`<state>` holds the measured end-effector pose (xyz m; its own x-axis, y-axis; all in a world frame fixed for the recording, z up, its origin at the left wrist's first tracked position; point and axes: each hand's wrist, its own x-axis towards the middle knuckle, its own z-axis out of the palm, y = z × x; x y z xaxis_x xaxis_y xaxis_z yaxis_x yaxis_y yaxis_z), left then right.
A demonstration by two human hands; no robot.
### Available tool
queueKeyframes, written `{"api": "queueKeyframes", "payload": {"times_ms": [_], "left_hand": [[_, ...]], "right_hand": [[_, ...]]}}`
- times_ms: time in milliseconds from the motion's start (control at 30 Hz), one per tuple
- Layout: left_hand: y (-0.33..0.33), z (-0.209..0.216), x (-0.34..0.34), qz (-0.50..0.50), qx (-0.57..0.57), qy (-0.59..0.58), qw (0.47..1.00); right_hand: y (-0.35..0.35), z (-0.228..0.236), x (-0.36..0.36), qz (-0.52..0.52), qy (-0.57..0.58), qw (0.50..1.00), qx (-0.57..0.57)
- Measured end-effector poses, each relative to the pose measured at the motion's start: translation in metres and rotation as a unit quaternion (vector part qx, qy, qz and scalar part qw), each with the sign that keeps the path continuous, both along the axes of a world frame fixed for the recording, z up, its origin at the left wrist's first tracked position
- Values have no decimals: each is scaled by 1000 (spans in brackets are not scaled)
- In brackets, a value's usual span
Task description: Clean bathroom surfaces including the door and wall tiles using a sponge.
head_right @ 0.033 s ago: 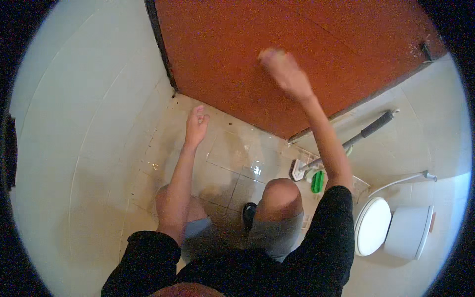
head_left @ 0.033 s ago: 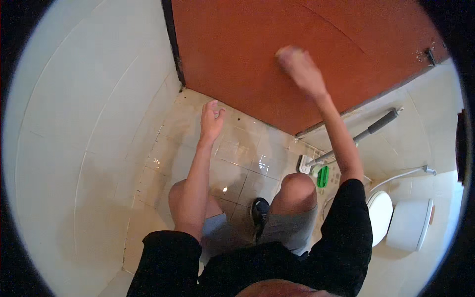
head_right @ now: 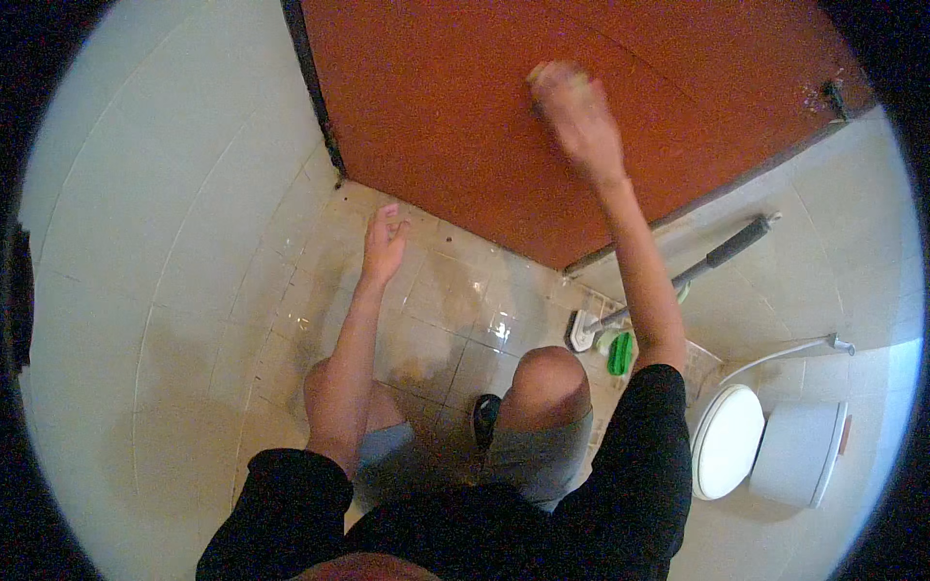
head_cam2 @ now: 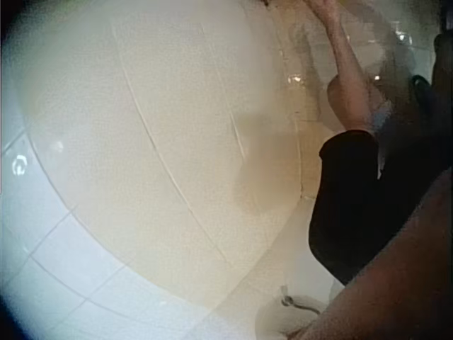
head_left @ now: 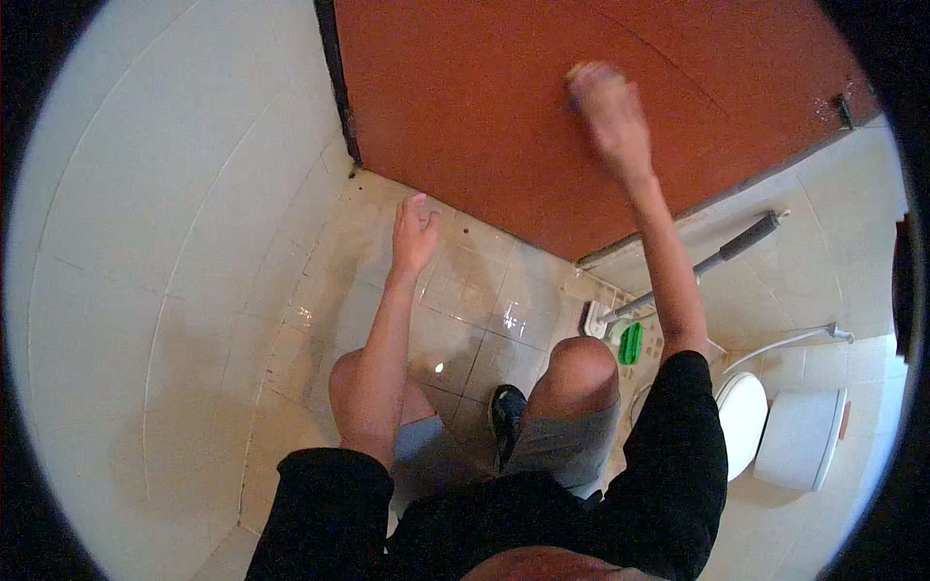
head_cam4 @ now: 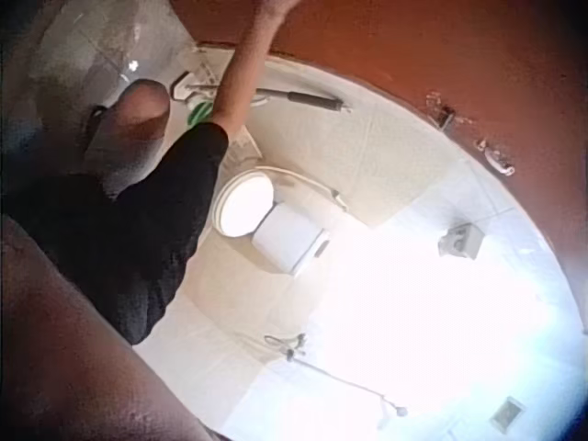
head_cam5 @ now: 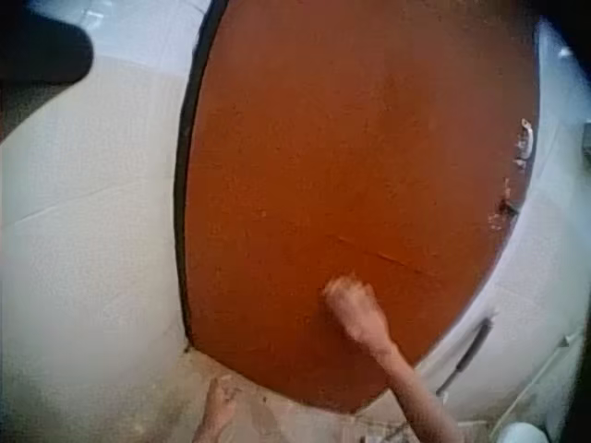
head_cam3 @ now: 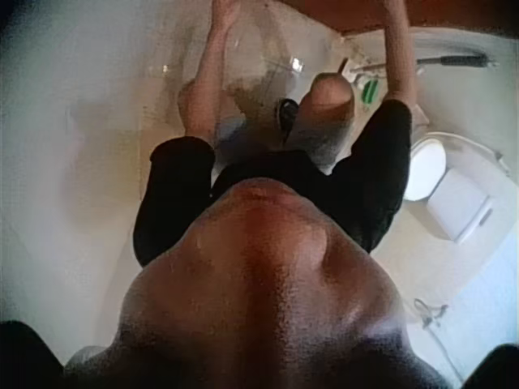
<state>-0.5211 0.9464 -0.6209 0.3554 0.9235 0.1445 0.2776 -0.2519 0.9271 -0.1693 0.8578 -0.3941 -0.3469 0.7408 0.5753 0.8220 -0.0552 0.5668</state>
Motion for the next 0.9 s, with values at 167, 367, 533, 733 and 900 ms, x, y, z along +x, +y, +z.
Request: {"api": "queueKeyframes", "payload": {"times_ms": [167, 367, 533, 733, 900], "left_hand": [[-16, 6, 44, -29, -20, -13, 999], [-10, -26, 51, -4, 71, -57, 996], [-14, 7, 39, 5, -50, -248, 967], [-10, 28, 41, 99, -46, -311, 944], [-6, 36, 32, 104, -85, -364, 922]], "right_hand": [[17, 40, 3, -35, -45, 981, 186], [51, -24, -21, 158, -184, 950, -196], [82, 185, -60, 146, 36, 988, 45], [138, 267, -88, 100, -181, 961, 183], [190, 251, -101, 292, -313, 900, -81]]}}
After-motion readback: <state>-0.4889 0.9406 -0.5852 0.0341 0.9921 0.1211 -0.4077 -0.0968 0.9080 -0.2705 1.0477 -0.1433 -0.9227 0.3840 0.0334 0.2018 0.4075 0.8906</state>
